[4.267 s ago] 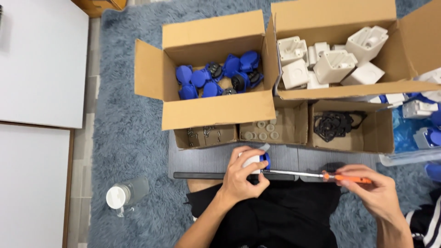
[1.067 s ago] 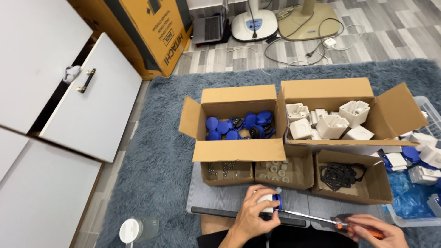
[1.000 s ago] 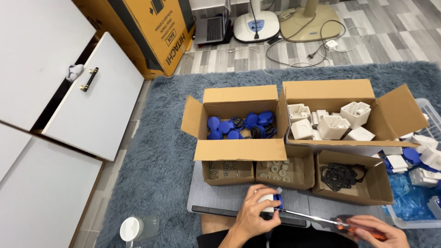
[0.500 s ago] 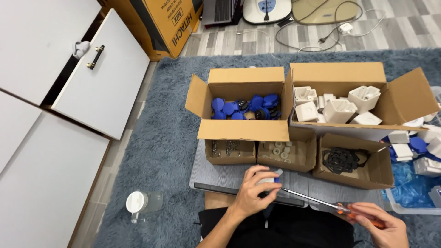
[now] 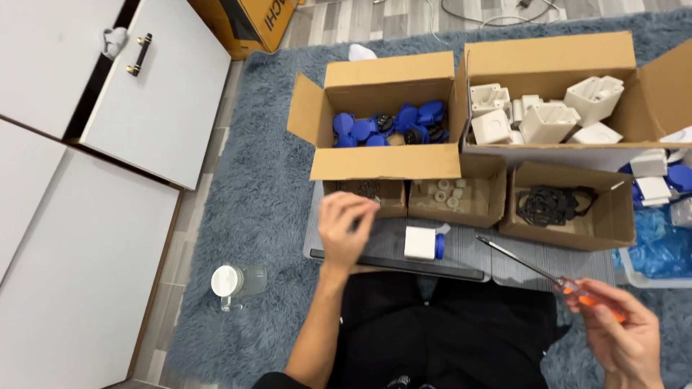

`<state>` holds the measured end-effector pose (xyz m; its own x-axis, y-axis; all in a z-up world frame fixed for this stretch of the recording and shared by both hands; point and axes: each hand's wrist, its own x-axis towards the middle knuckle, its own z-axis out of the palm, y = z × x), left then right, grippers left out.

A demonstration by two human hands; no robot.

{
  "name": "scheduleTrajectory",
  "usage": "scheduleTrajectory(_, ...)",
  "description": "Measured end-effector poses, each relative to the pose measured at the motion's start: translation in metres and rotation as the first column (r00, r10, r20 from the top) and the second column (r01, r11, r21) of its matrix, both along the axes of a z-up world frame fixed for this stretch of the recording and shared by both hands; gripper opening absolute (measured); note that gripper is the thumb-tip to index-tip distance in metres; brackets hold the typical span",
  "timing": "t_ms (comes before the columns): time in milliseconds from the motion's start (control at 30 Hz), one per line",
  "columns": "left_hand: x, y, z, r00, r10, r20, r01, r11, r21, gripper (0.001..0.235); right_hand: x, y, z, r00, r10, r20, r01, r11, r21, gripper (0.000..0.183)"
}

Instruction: The person assembles a white plastic electrical box with a blue cover. They insert a small white piece into the box, place a blue cover over it, and use a screwdriver to tighten screws. The person then removes the cover and inspects the box before placing it back into a cardboard box.

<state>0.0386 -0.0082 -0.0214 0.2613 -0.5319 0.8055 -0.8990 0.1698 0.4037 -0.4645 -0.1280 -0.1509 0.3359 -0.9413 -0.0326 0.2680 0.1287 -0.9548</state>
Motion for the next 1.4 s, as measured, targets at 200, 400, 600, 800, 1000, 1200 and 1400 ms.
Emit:
scheduleTrajectory(200, -0.008, 0.011, 0.037, 0.998, 0.063, -0.028, -0.066, 0.993, -0.095, 0.015, 0.007, 0.012, 0.036, 0.99, -0.006, 0.142, 0.019, 0.996, -0.092, 0.029)
scheduleTrajectory(400, -0.056, 0.01, 0.008, 0.96, -0.266, -0.081, 0.271, 0.961, 0.049, 0.023, 0.03, 0.022, 0.085, 0.991, -0.111, 0.078, 0.117, 0.991, -0.067, 0.015)
scheduleTrajectory(600, -0.072, 0.007, -0.024, 0.938, -0.267, -0.222, 0.339, 0.844, 0.417, 0.074, 0.052, 0.02, 0.086, 0.987, -0.162, -0.01, 0.159, 0.979, -0.128, 0.01)
scheduleTrajectory(800, -0.07, 0.011, -0.028, 0.897, -0.343, -0.279, 0.432, 0.812, 0.391, 0.062, 0.06, 0.034, 0.081, 0.985, -0.154, -0.075, 0.145, 0.983, -0.111, 0.008)
scheduleTrajectory(1000, -0.066, 0.009, -0.034, 0.896, -0.384, -0.223, 0.439, 0.843, 0.312, 0.057, 0.063, 0.034, 0.074, 0.989, -0.136, -0.054, 0.131, 0.987, -0.096, 0.007)
scheduleTrajectory(1200, -0.064, 0.003, -0.042, 0.896, -0.4, -0.189, 0.441, 0.849, 0.292, 0.041, 0.067, 0.027, 0.072, 0.991, -0.114, -0.067, 0.103, 0.984, -0.146, 0.008)
scheduleTrajectory(1400, -0.065, 0.008, -0.035, 0.89, -0.383, -0.248, 0.452, 0.81, 0.373, 0.033, 0.068, 0.029, 0.073, 0.986, -0.116, -0.117, 0.096, 0.981, -0.168, 0.007)
